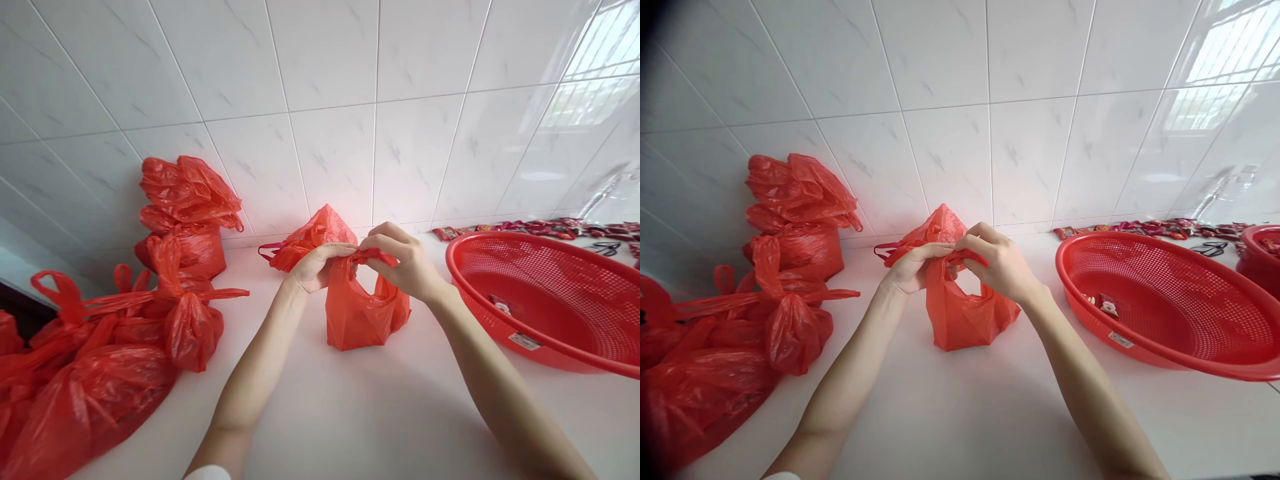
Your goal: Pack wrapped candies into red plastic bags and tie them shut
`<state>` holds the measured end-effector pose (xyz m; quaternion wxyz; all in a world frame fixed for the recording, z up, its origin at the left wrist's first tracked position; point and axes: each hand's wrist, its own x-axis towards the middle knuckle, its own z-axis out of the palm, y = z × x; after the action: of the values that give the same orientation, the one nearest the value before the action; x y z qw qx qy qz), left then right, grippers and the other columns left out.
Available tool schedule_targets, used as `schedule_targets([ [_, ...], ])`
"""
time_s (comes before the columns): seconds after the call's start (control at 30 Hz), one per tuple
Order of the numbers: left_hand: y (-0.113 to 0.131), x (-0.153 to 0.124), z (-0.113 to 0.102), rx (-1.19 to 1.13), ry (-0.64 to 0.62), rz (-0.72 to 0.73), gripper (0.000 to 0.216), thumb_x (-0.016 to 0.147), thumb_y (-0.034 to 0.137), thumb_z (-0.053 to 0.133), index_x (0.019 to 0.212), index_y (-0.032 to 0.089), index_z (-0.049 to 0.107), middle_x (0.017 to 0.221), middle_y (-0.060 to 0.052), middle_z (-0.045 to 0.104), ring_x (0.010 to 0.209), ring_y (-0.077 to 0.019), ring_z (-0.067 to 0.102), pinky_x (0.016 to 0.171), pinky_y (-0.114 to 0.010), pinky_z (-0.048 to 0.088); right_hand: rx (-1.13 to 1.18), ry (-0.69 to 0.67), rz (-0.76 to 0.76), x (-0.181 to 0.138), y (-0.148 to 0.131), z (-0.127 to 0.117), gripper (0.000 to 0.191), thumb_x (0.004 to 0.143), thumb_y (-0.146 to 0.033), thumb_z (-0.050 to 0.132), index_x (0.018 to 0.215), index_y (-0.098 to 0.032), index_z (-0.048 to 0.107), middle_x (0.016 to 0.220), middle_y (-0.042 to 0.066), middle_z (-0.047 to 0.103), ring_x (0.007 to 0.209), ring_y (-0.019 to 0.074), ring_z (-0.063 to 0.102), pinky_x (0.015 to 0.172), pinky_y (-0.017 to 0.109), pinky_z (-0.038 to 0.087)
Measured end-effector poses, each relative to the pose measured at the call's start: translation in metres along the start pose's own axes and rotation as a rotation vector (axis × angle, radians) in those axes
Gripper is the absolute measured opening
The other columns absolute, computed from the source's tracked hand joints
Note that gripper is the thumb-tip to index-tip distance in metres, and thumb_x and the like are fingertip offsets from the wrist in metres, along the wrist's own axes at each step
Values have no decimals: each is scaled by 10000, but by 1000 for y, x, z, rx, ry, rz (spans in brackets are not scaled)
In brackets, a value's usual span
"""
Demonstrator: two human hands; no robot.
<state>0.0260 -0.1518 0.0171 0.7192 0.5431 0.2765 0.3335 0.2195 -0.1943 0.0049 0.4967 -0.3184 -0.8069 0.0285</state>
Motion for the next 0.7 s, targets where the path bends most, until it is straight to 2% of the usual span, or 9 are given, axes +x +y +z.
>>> schedule_targets([
  [0.1, -1, 1, 0, -38, 9, -9, 138, 720, 300, 790, 702, 172, 741, 644, -25, 612, 600, -136, 567, 565, -256, 469, -77, 16, -46, -1, 3, 2, 182, 974, -240, 554, 955, -259, 734, 982, 70, 654, 810, 183, 638, 676, 319, 529],
  [0.23, 0, 1, -2, -126, 68, 19, 194, 687, 249, 831, 851, 168, 769, 747, -18, 671, 660, -126, 626, 632, -245, 500, -9, 123, -78, -2, 6, 7, 216, 996, -266, 550, 991, -271, 767, 990, 70, 654, 780, 171, 627, 661, 322, 533],
  [0.37, 2, 2, -6, -187, 164, 50, 221, 641, 198, 866, 829, 171, 753, 783, -5, 706, 663, -115, 641, 643, -247, 501, 81, 239, -38, -2, 8, 15, 202, 978, -283, 592, 1003, -299, 793, 1092, 76, 651, 801, 175, 644, 695, 360, 556],
  [0.47, 3, 6, -14, -194, 248, 44, 215, 634, 161, 852, 807, 184, 726, 775, 2, 709, 652, -124, 644, 628, -257, 491, 180, 244, 12, -2, 10, 16, 174, 952, -311, 633, 976, -302, 805, 1116, 75, 656, 880, 197, 668, 774, 395, 570],
  [0.57, -1, 12, -28, -132, 365, 54, 225, 631, 147, 834, 807, 181, 698, 724, 17, 671, 602, -108, 616, 602, -250, 476, 261, 155, 52, -1, 12, 5, 140, 915, -298, 674, 902, -279, 812, 1031, 69, 698, 930, 213, 677, 823, 393, 563],
  [0.7, -11, 23, -58, -48, 472, 82, 235, 611, 74, 811, 779, 148, 666, 665, 33, 614, 515, -56, 541, 540, -206, 424, 318, -191, 94, 0, 10, -19, 122, 884, -246, 687, 844, -229, 801, 910, 64, 750, 812, 195, 692, 746, 347, 555],
])
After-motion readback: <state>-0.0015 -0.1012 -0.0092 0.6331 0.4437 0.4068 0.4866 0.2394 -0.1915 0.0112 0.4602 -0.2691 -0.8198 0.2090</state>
